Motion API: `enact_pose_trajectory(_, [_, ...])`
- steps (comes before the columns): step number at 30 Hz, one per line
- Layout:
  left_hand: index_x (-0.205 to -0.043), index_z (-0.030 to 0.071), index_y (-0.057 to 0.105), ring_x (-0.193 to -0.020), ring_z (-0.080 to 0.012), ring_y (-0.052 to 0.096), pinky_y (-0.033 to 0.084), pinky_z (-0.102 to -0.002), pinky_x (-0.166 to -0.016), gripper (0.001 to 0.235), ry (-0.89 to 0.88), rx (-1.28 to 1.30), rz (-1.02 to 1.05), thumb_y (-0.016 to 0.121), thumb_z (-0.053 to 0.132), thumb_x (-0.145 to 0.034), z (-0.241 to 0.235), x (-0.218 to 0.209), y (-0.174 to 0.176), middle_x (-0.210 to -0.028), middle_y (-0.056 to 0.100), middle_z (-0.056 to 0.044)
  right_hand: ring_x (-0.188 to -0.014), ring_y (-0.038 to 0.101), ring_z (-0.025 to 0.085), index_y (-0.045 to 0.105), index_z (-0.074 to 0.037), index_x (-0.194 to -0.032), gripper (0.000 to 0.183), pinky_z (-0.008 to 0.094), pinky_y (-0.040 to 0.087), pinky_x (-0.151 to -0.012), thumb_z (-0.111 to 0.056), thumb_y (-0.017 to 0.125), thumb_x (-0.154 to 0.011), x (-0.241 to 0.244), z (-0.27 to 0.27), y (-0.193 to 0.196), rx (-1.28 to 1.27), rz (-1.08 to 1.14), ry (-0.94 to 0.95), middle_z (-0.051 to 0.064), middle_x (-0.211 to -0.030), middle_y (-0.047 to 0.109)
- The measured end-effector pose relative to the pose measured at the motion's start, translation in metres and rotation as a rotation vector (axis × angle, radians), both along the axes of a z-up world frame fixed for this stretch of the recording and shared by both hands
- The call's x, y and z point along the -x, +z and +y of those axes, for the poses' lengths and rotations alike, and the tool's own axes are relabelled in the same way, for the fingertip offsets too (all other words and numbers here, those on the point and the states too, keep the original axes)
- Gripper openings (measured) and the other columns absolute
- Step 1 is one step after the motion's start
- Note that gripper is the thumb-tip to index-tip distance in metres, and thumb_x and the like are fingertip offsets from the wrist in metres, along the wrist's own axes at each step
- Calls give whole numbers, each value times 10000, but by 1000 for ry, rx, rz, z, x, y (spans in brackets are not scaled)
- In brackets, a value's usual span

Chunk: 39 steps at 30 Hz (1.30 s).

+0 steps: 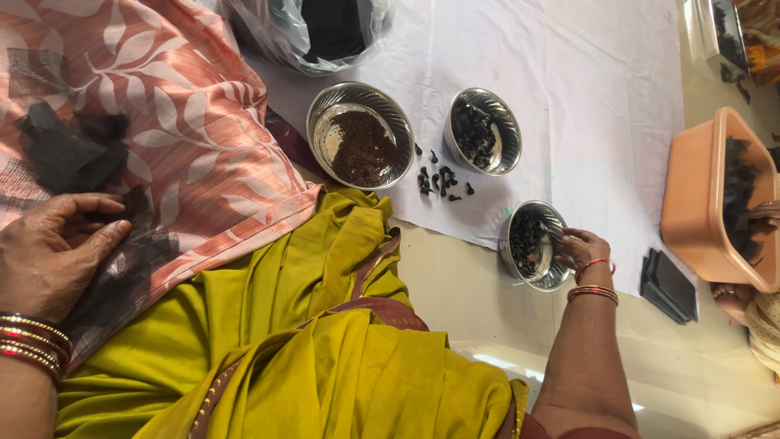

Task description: Sorting small black items and placing them into fabric squares as part of a manual packaging process.

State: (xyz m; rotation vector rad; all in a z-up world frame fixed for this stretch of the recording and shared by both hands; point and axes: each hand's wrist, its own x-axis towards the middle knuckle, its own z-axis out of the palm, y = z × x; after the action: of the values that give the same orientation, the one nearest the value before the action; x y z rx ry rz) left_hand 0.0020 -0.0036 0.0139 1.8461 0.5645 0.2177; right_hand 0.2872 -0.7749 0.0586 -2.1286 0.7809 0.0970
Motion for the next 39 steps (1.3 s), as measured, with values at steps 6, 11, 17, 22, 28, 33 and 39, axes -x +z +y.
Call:
enact_pose_trajectory(6, [-1216, 10, 703, -920, -122, 679, 573, -254, -830, 272, 10, 37, 13, 754, 41, -951, 0, 0, 2, -1108, 731, -85, -1007, 701, 276, 668, -33, -1286, 498, 437, 641, -733, -200, 819, -843, -14, -4, -51, 57, 26, 63, 168, -1220, 696])
enact_pose_trajectory(11, [-1212, 10, 709, -935, -128, 686, 572, -261, -842, 273, 10, 3, 32, 761, 49, -948, 0, 0, 4, -1137, 738, -93, -1177, 613, 343, 531, -84, -1433, 849, 447, 525, -933, -351, 946, -743, -14, 16, -91, 583, 202, 303, 218, -1368, 583])
enact_pose_trajectory(17, [-1214, 11, 710, -939, -128, 685, 568, -264, -846, 271, 9, -11, 44, 761, 45, -951, -2, -1, 10, -1130, 736, -92, -1076, 681, 337, 728, -85, -1238, 484, 412, 542, -932, -124, 854, -772, -8, -25, -111, 653, 173, 219, 209, -1191, 704])
enact_pose_trajectory(22, [-1213, 14, 702, -930, -113, 662, 563, -246, -836, 253, 10, 24, -14, 759, 29, -966, 3, 2, -15, -1105, 719, -77, -828, 741, 298, 740, 6, -1131, 227, 413, 613, -674, 12, 711, -907, 13, -22, -70, 93, -18, -99, 196, -993, 758])
enact_pose_trajectory(28, [-1186, 14, 687, -918, -103, 664, 566, -235, -834, 211, -20, 105, -68, 748, 37, -985, 6, 4, -21, -1020, 713, -69, -801, 762, 243, 714, 23, -1112, 182, 397, 620, -605, -31, 650, -951, 20, 5, -35, -118, -128, -117, 137, -958, 759])
enact_pose_trajectory(33, [-1198, 8, 700, -922, -110, 672, 570, -250, -831, 253, -7, 15, -6, 747, 40, -951, -1, 0, 4, -1149, 724, -66, -812, 748, 222, 728, 47, -1086, 217, 344, 626, -586, -150, 696, -999, 12, 10, -35, 16, -117, -49, 132, -988, 767])
enact_pose_trajectory(39, [-1189, 10, 717, -945, -125, 697, 580, -264, -845, 264, 1, -31, 12, 763, 46, -932, -2, 0, 13, -1162, 734, -74, -794, 756, 197, 740, 31, -1072, 207, 344, 635, -621, -122, 737, -933, 3, -17, -56, 57, -101, 49, 131, -968, 767])
